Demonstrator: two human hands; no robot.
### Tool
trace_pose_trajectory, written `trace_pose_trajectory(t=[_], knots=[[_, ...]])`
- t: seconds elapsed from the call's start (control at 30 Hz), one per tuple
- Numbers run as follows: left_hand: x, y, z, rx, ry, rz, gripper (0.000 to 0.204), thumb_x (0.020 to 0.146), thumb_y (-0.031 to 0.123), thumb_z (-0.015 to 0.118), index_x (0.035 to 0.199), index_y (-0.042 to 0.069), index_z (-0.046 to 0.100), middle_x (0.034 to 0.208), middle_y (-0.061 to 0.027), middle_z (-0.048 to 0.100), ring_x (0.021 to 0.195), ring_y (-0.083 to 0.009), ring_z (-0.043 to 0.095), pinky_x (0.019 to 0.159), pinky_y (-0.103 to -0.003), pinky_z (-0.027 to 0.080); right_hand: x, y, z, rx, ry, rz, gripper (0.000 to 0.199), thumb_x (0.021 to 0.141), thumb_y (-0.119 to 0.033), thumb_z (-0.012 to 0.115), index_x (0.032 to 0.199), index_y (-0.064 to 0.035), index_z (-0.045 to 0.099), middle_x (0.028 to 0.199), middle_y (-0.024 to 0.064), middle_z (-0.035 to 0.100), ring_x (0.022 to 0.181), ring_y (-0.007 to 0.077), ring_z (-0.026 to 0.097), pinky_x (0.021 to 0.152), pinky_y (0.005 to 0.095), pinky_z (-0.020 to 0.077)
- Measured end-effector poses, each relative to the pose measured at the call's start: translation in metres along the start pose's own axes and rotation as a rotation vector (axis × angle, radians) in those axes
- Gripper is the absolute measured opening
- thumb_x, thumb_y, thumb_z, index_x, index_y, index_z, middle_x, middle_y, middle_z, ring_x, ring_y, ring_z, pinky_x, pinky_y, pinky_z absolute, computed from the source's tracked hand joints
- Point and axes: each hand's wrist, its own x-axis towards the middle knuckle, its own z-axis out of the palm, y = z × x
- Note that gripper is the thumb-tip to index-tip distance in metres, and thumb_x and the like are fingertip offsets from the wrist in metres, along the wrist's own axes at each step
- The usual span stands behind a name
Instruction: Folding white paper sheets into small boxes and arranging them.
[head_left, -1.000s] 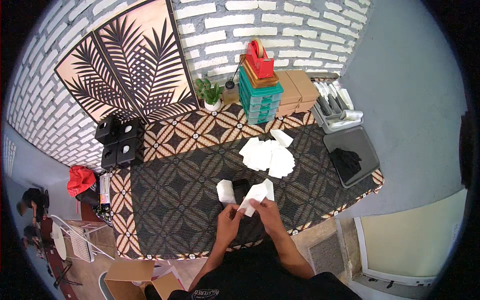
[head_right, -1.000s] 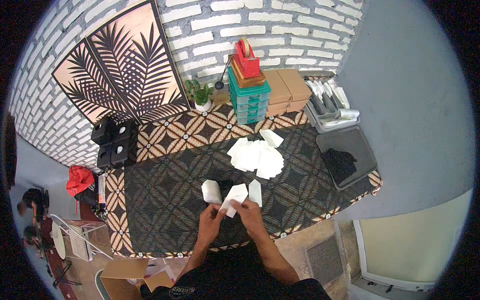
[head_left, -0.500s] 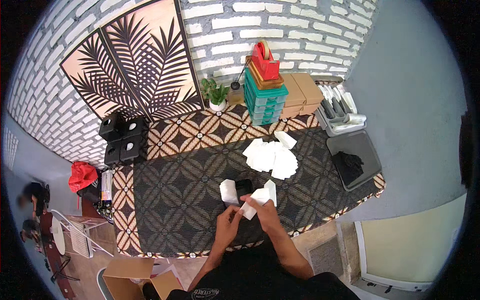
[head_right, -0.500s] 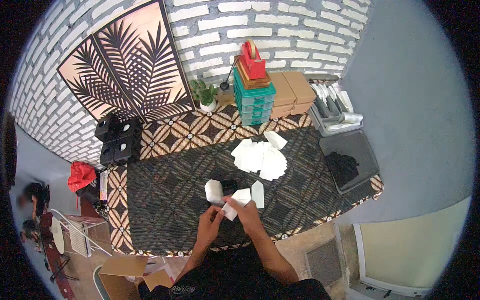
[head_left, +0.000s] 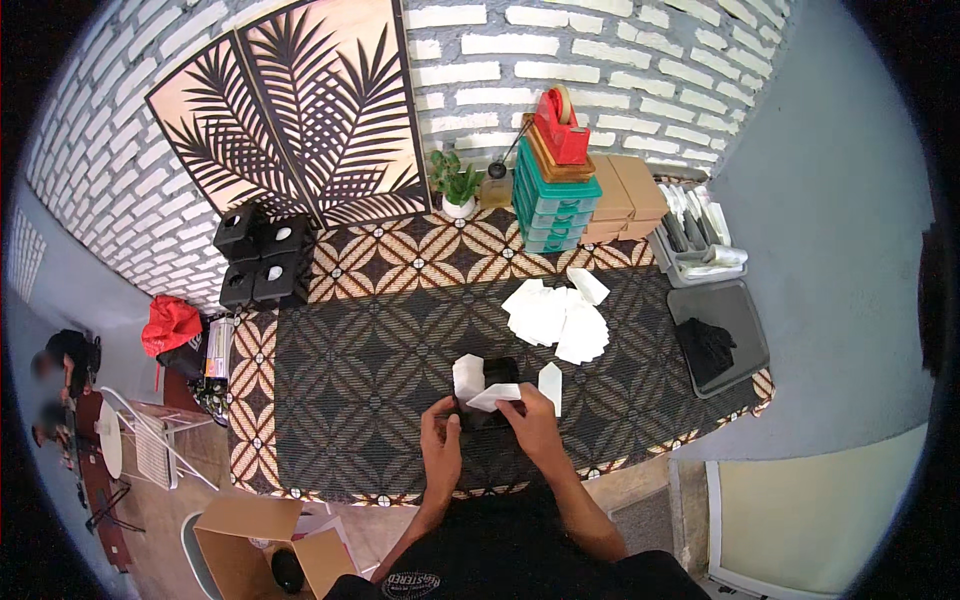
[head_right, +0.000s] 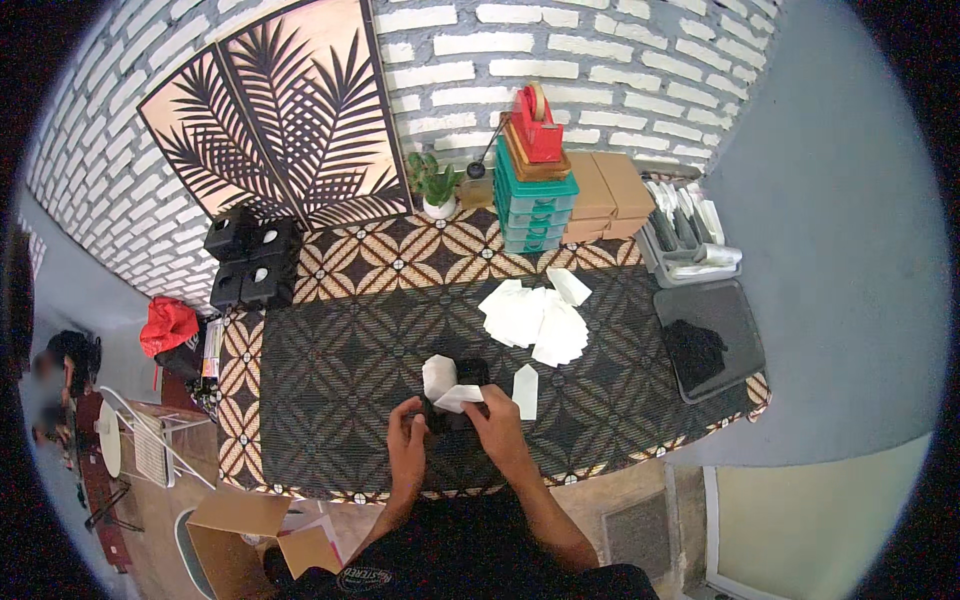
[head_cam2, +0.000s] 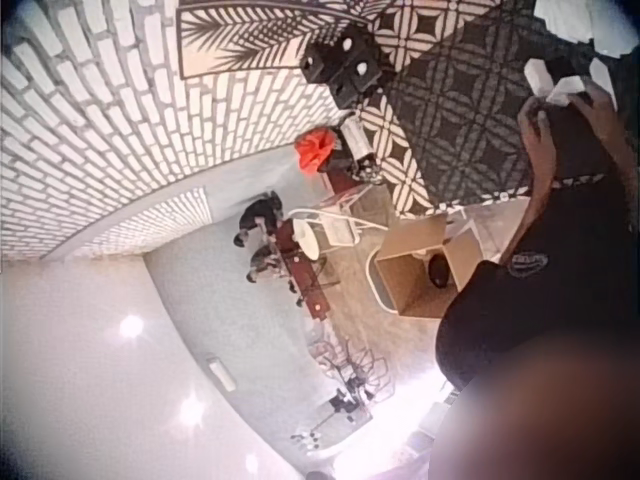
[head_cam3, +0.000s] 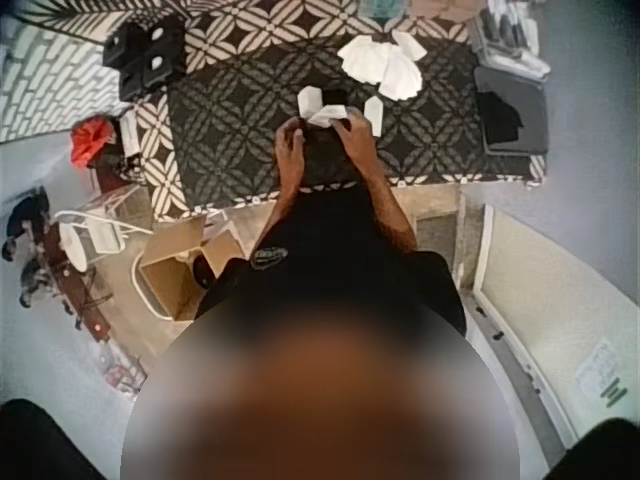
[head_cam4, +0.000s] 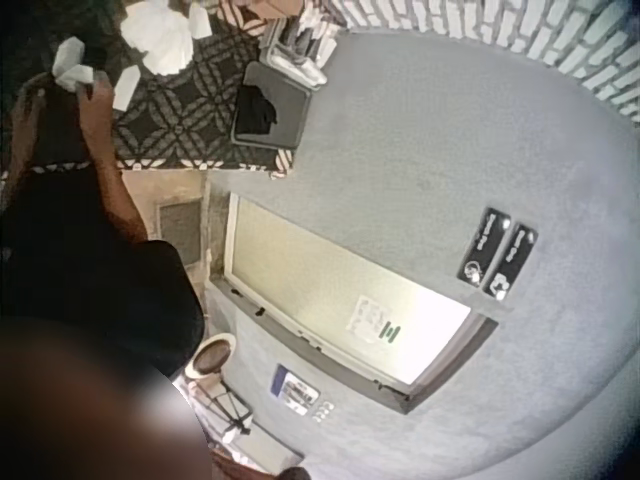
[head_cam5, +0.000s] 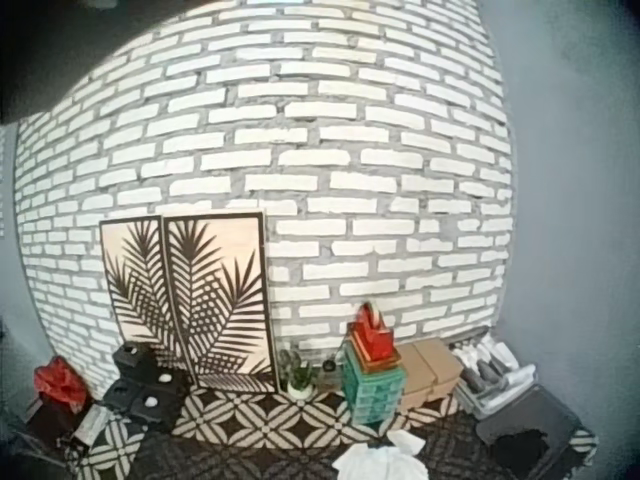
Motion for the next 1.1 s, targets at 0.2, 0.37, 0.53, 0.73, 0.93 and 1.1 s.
trace_pose_trajectory(t=[0.2,0.37,0.53,0.73,0.93,1.1], knots=[[0.004,-0.022,-0.008,0.173,0.011,0.02,0.03,0.096,0.008,0.051,0.125,0.002,0.05,0.113,-0.0065,0.057,0.087,-0.011,0.052,0.078,-0.026,0.045,0.002,0.027,0.029,-0.06,-0.052,-0.223,0.03,0.087,-0.005,0.064,0.115,0.0037,0.058,0.099,0.0194,0.065,0.087,0.0299,0.066,0.075,0.0338,0.0518],[0.004,-0.025,-0.008,0.12,0.021,0.057,0.031,0.091,0.003,0.055,0.122,0.002,0.053,0.115,-0.0065,0.054,0.083,-0.013,0.05,0.076,-0.028,0.043,-0.008,0.014,0.029,-0.014,-0.089,0.032,0.042,0.087,-0.003,0.062,0.127,0.0029,0.051,0.112,0.0242,0.063,0.098,0.0319,0.066,0.082,0.0363,0.0526],[0.004,-0.022,-0.003,0.217,-0.03,0.021,0.031,0.093,0.001,0.051,0.124,0.002,0.051,0.111,-0.0085,0.056,0.096,-0.0168,0.055,0.084,-0.03,0.046,-0.007,0.024,0.033,0.01,-0.207,0.042,0.048,0.088,-0.004,0.061,0.134,0.0015,0.045,0.114,0.0264,0.062,0.103,0.0326,0.065,0.084,0.0361,0.0529],[0.005,-0.008,0.006,0.252,0.03,0.146,0.027,0.091,0.001,0.053,0.117,0.003,0.056,0.102,-0.0046,0.056,0.079,-0.0114,0.049,0.07,-0.026,0.043,-0.007,0.012,0.008,0.165,0.073,0.049,0.031,0.09,-0.008,0.061,0.12,0.0005,0.057,0.103,0.0183,0.069,0.089,0.0232,0.069,0.075,0.033,0.0535],[0.002,-0.009,0.023,0.024,-0.177,0.119,0.024,0.092,-0.001,0.051,0.114,0.003,0.057,0.097,-0.0035,0.06,0.078,-0.0095,0.051,0.07,-0.025,0.043,-0.015,0.069,-0.011,-0.422,0.458,0.069,0.032,0.084,-0.008,0.068,0.111,-0.0006,0.054,0.096,0.0152,0.057,0.092,0.0296,0.058,0.078,0.0375,0.0471],[-0.004,-0.008,0.037,0.038,-0.318,0.062,0.024,0.094,0.002,0.049,0.117,0.002,0.055,0.104,-0.0065,0.061,0.085,-0.0111,0.054,0.077,-0.026,0.044,-0.024,0.089,-0.005,-0.492,0.412,0.236,0.048,0.076,-0.009,0.075,0.115,-0.0003,0.049,0.101,0.0171,0.053,0.097,0.036,0.052,0.085,0.0434,0.0434]])
